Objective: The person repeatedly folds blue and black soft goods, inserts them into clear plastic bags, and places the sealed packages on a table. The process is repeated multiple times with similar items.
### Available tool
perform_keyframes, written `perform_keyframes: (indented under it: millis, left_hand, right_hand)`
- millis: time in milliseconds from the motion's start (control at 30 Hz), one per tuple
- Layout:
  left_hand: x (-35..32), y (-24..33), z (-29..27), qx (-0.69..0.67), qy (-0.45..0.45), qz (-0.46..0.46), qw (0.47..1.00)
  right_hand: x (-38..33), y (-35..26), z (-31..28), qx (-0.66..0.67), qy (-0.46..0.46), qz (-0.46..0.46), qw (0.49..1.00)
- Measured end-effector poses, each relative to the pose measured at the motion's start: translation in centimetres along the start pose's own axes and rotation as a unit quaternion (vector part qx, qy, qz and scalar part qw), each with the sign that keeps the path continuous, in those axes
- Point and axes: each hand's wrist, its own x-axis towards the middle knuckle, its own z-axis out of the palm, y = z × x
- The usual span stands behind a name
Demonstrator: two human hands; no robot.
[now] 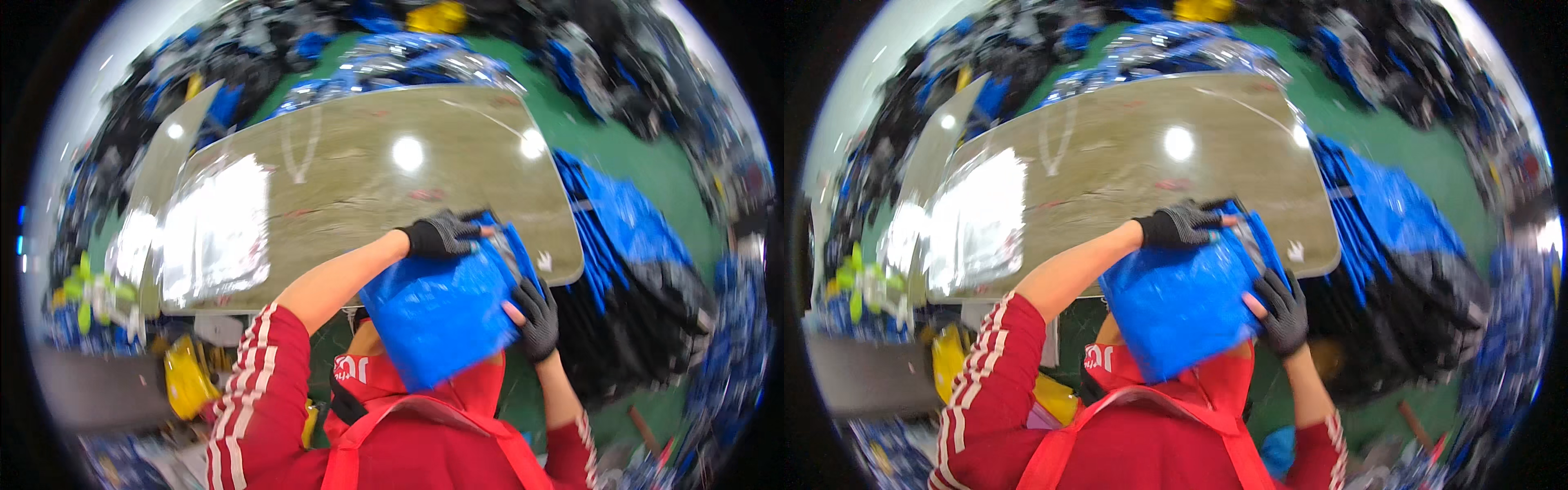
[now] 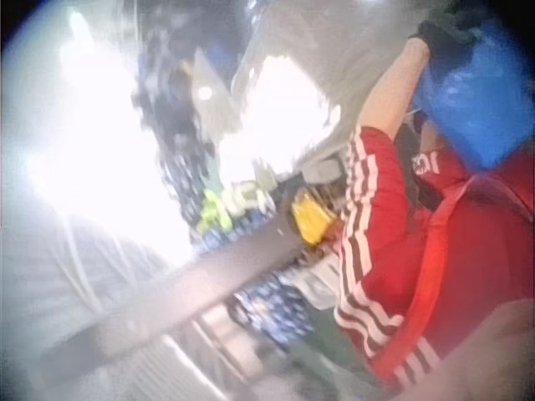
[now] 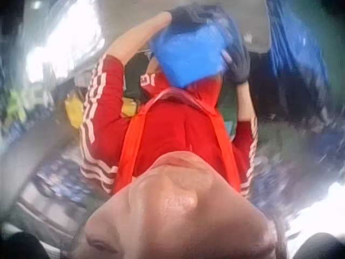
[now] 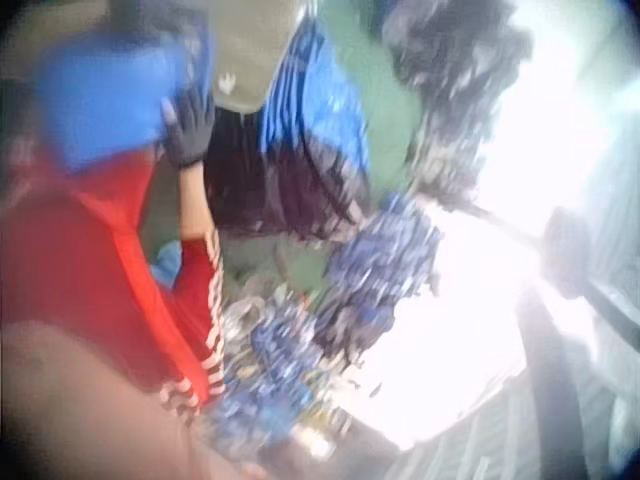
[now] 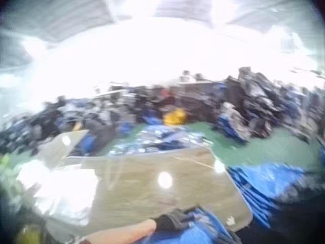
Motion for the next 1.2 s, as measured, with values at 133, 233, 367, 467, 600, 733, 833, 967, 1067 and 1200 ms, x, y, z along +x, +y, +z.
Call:
perform_keyframes:
  millis: [133, 233, 367, 467, 600, 733, 833, 967, 1067, 1200]
  left_hand:
    - [-7.4, 0.6, -2.1, -0.586, -0.093, -0.054, 0.803]
    - [-11.4, 2.8, -0.1, -0.474, 0.192, -0.123, 0.851]
    - [-13.5, 7.0, 6.1, -0.213, 0.434, -0.287, 0.827]
    - [-15.9, 5.1, 4.0, -0.223, 0.385, -0.297, 0.845]
    - [-26.3, -6.4, -7.7, 0.188, 0.324, -0.337, 0.864]
    - [-42.6, -17.9, -14.5, 0.431, 0.394, -0.592, 0.555]
    - [-48.9, -20.9, -14.3, 0.215, 0.371, -0.649, 0.629]
    - [-43.0, -15.1, -10.1, 0.235, 0.457, -0.456, 0.727]
    - [-33.8, -6.5, -5.1, 0.169, 0.316, -0.344, 0.868]
    - [-27.7, 2.4, -0.3, 0.156, 0.127, -0.153, 0.967]
  right_hand:
    - [0.5, 0.1, -0.8, 0.319, 0.170, 0.137, 0.922]
    - [2.2, -0.4, 0.7, 0.515, 0.172, 0.302, 0.784]
    - [5.1, -1.2, 3.2, 0.668, 0.165, 0.371, 0.623]
    - [7.0, -1.1, 4.1, 0.696, 0.030, 0.445, 0.562]
    - [7.9, -0.5, 3.3, 0.664, -0.044, 0.512, 0.543]
    - [7.7, -0.4, 2.5, 0.717, -0.013, 0.512, 0.474]
    - [7.2, -0.8, 2.8, 0.727, 0.015, 0.505, 0.464]
    - [6.1, -1.3, 3.5, 0.732, 0.018, 0.494, 0.470]
    - [5.5, -1.0, 2.9, 0.747, 0.011, 0.483, 0.457]
    - [5.5, 0.1, -0.3, 0.703, 0.041, 0.446, 0.553]
